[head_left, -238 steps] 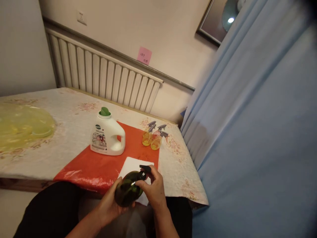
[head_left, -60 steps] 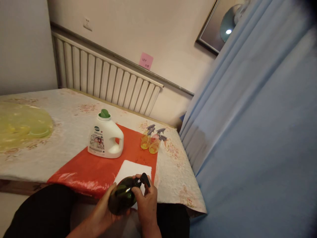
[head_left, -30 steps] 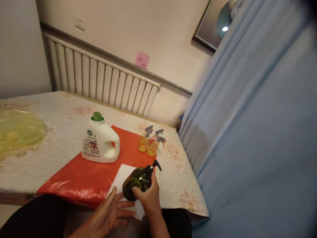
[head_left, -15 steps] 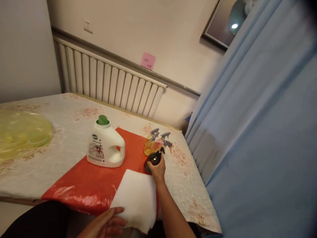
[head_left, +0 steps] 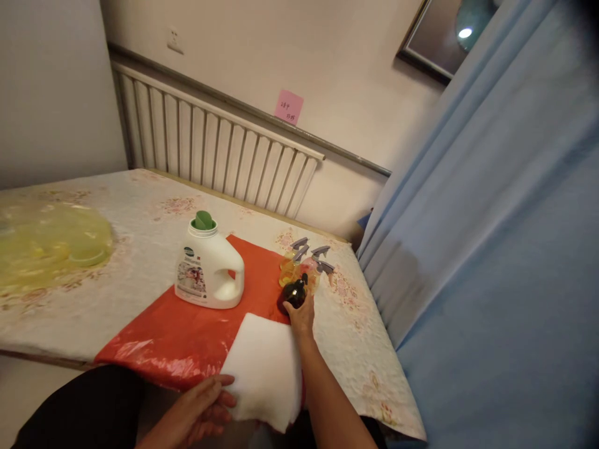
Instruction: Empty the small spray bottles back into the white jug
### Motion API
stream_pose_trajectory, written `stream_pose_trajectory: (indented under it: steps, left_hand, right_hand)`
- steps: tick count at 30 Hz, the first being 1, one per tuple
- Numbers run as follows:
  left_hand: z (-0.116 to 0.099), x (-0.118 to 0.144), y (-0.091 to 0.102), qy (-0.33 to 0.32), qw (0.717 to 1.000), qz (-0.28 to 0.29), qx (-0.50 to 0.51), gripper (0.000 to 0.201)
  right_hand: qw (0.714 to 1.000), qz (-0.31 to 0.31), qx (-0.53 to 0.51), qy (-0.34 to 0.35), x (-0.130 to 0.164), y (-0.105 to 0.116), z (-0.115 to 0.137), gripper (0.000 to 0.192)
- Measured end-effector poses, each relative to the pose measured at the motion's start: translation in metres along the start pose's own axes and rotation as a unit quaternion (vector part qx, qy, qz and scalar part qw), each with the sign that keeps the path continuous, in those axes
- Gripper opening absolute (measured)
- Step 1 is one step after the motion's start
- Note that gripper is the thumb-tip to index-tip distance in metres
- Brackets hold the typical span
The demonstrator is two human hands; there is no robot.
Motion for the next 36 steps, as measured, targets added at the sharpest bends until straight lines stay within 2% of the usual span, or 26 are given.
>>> stream_pose_trajectory:
  steps: [5, 7, 8, 10, 13, 16, 18, 20, 22, 27, 32, 36]
  left_hand:
    - [-0.009, -0.014, 0.004, -0.056, 0.989, -0.031, -0.134, 0.047]
    - [-0.018, -0.017, 0.001, -0.099, 0.967, -0.042, -0.233, 0.043]
    - [-0.023, -0.018, -0.003, -0.13, 0.946, -0.046, -0.292, 0.041]
    - [-0.036, -0.019, -0.015, -0.206, 0.884, -0.051, -0.415, 0.04]
    - [-0.044, -0.025, -0.041, -0.3, 0.764, -0.05, -0.569, 0.044]
    - [-0.04, -0.044, -0.059, -0.304, 0.665, -0.05, -0.68, 0.049]
    - [-0.037, -0.059, -0.062, -0.276, 0.627, -0.06, -0.726, 0.052]
    - [-0.035, -0.07, -0.062, -0.257, 0.612, -0.067, -0.745, 0.054]
    - [-0.033, -0.075, -0.061, -0.253, 0.609, -0.068, -0.749, 0.052]
    - [-0.029, -0.074, -0.057, -0.255, 0.6, -0.068, -0.755, 0.051]
    - [-0.029, -0.073, -0.057, -0.258, 0.603, -0.056, -0.753, 0.053]
    - [-0.037, -0.073, -0.058, -0.258, 0.615, -0.064, -0.742, 0.053]
  right_hand:
    - [0.999, -0.009, 0.033, 0.009, 0.03, 0.022, -0.007, 0.062]
    - [0.998, 0.004, 0.046, 0.031, 0.049, 0.026, -0.002, 0.054]
    - [0.997, 0.015, 0.052, 0.046, 0.059, 0.026, 0.001, 0.05]
    - [0.994, 0.04, 0.064, 0.079, 0.08, 0.026, 0.009, 0.046]
    - [0.985, 0.082, 0.079, 0.132, 0.109, 0.022, 0.02, 0.043]
    - [0.973, 0.113, 0.094, 0.176, 0.129, 0.018, 0.027, 0.042]
    - [0.968, 0.123, 0.103, 0.193, 0.136, 0.016, 0.029, 0.041]
    - [0.965, 0.124, 0.11, 0.201, 0.139, 0.015, 0.029, 0.04]
    - [0.965, 0.12, 0.114, 0.204, 0.14, 0.015, 0.029, 0.04]
    - [0.967, 0.115, 0.107, 0.199, 0.14, 0.017, 0.029, 0.04]
    - [0.973, 0.109, 0.085, 0.183, 0.137, 0.023, 0.029, 0.038]
    - [0.983, 0.084, 0.066, 0.151, 0.133, 0.038, 0.037, 0.041]
Point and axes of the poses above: each hand's wrist, its own x-axis away from the middle knuckle, its own y-axis out of the back of the hand, z = x × y, the point moved 10 cm from there along -x, towards the middle knuckle, and after that the axes turned 5 degrees about z, right-handed, at the moved point
